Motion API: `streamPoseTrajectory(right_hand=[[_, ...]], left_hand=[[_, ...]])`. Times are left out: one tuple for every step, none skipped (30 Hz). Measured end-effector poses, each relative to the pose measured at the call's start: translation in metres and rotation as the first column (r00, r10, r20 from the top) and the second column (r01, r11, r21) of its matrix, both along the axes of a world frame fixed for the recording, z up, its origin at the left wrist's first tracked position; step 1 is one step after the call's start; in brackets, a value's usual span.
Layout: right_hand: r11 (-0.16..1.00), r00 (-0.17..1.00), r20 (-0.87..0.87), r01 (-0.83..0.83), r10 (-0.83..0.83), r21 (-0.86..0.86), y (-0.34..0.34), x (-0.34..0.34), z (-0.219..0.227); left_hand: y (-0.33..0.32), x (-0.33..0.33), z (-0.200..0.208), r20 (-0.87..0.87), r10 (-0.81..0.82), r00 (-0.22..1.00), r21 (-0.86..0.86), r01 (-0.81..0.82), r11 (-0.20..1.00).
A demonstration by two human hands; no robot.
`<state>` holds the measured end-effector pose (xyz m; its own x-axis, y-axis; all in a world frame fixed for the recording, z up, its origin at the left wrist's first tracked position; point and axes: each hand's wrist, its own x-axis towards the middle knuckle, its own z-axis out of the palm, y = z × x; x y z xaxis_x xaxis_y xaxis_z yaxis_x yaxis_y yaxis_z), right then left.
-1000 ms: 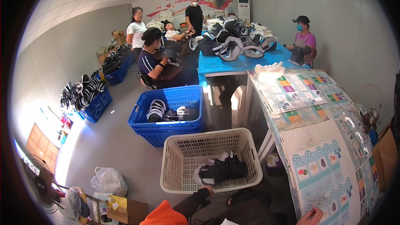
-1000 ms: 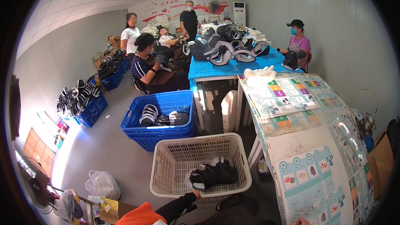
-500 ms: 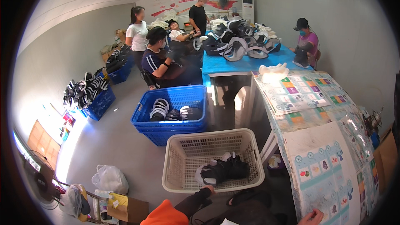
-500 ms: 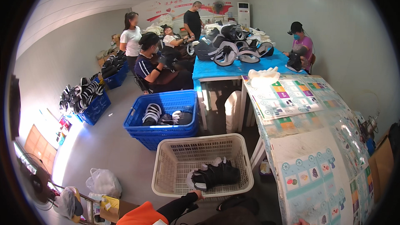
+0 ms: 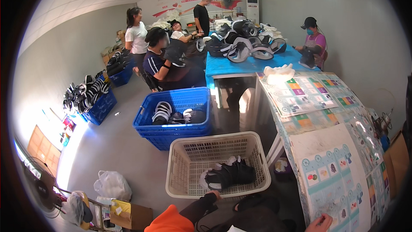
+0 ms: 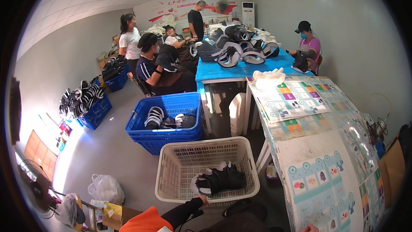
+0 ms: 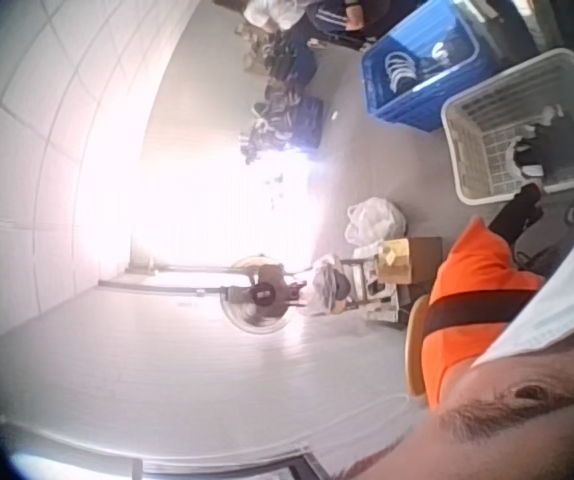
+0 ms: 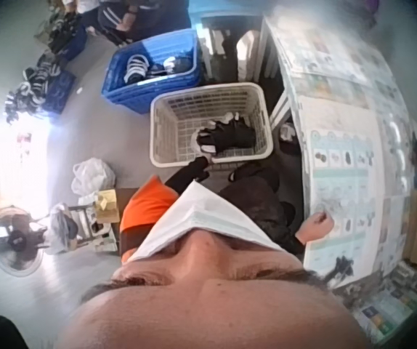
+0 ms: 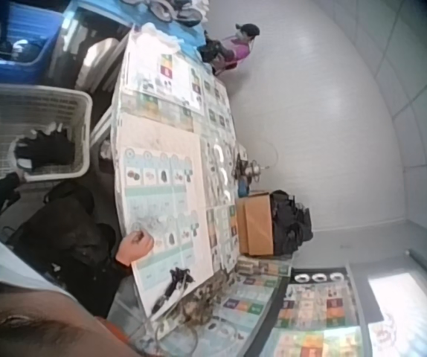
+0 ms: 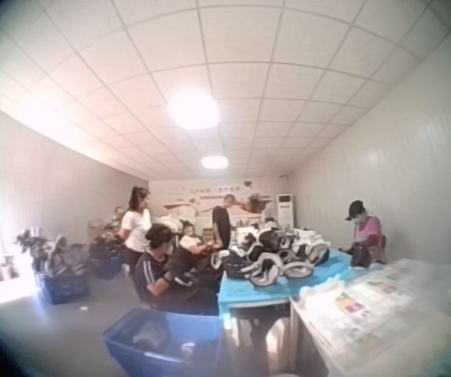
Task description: Apply adhesive and assemble shoe components using an air sprayer and manual pressure.
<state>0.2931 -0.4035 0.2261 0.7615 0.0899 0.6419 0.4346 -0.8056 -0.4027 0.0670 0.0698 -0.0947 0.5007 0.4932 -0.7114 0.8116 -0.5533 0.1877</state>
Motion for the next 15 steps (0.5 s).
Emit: streamPoseTrajectory(right_hand=[[1.0, 1.0, -0.016, -0.001, 0.001, -0.007, -0.001, 0.001, -0.002], [1.0, 1.0, -0.032, -0.001, 0.001, -0.015, -0.001, 0.002, -0.003], [1.0, 1.0, -0.031, 0.002, -0.002, -0.015, -0.002, 0.003, -0.003], [1.0, 1.0, -0.017, -0.011, 0.011, -0.019, -0.002, 0.003, -0.003], [0.999, 1.0, -0.004, -0.024, 0.024, -0.024, -0.002, 0.004, -0.003], [0.999, 1.0, -0.004, -0.025, 0.025, -0.022, -0.001, 0.004, -0.002], [0.999, 1.0, 0.012, -0.028, 0.029, -0.018, 0.0, 0.003, -0.002], [0.999, 0.999, 0.029, -0.033, 0.033, -0.013, 0.001, 0.003, -0.001], [0.999, 0.999, 0.028, -0.031, 0.032, -0.014, 0.002, 0.003, 0.0], [0.999, 0.998, 0.041, -0.04, 0.041, -0.011, 0.002, 0.002, 0.001], [0.999, 0.997, 0.054, -0.05, 0.05, -0.008, 0.002, 0.002, 0.001], [0.999, 0.997, 0.054, -0.048, 0.049, -0.009, 0.001, 0.002, 0.0], [0.999, 0.999, 0.025, -0.044, 0.044, -0.022, -0.001, 0.002, -0.001], [0.999, 0.999, -0.004, -0.039, 0.039, -0.035, -0.003, 0.003, -0.003], [0.999, 0.999, -0.004, -0.039, 0.039, -0.034, -0.004, 0.003, -0.004]], left_hand=[[0.0, -0.002, 0.0, 0.04, 0.003, 0.999, 0.006, -0.003, 1.0], [0.001, 0.0, -0.001, 0.04, 0.0, 0.999, 0.006, 0.0, 1.0], [0.004, 0.003, -0.001, -0.039, 0.022, 0.999, -0.037, -0.023, 0.999], [0.007, 0.005, -0.004, -0.119, 0.043, 0.992, -0.076, -0.053, 0.996], [0.008, 0.004, -0.007, -0.12, 0.044, 0.992, -0.074, -0.053, 0.996], [0.009, 0.002, -0.01, -0.114, 0.049, 0.992, -0.067, -0.057, 0.996], [0.007, 0.003, -0.01, -0.107, 0.05, 0.993, -0.063, -0.057, 0.996], [0.008, 0.004, -0.01, -0.108, 0.048, 0.993, -0.064, -0.055, 0.996], [0.01, 0.006, -0.01, -0.128, 0.041, 0.991, -0.087, -0.052, 0.995], [0.01, 0.006, -0.009, -0.149, 0.033, 0.988, -0.11, -0.049, 0.993], [0.009, 0.006, -0.008, -0.149, 0.031, 0.988, -0.111, -0.048, 0.993], [0.009, 0.005, -0.007, -0.114, 0.009, 0.993, -0.088, -0.019, 0.996], [0.008, 0.004, -0.006, -0.08, -0.012, 0.997, -0.063, 0.007, 0.998], [0.008, 0.003, -0.005, -0.08, -0.012, 0.997, -0.063, 0.007, 0.998], [0.007, 0.003, -0.004, -0.078, 0.001, 0.997, -0.051, -0.005, 0.999]])
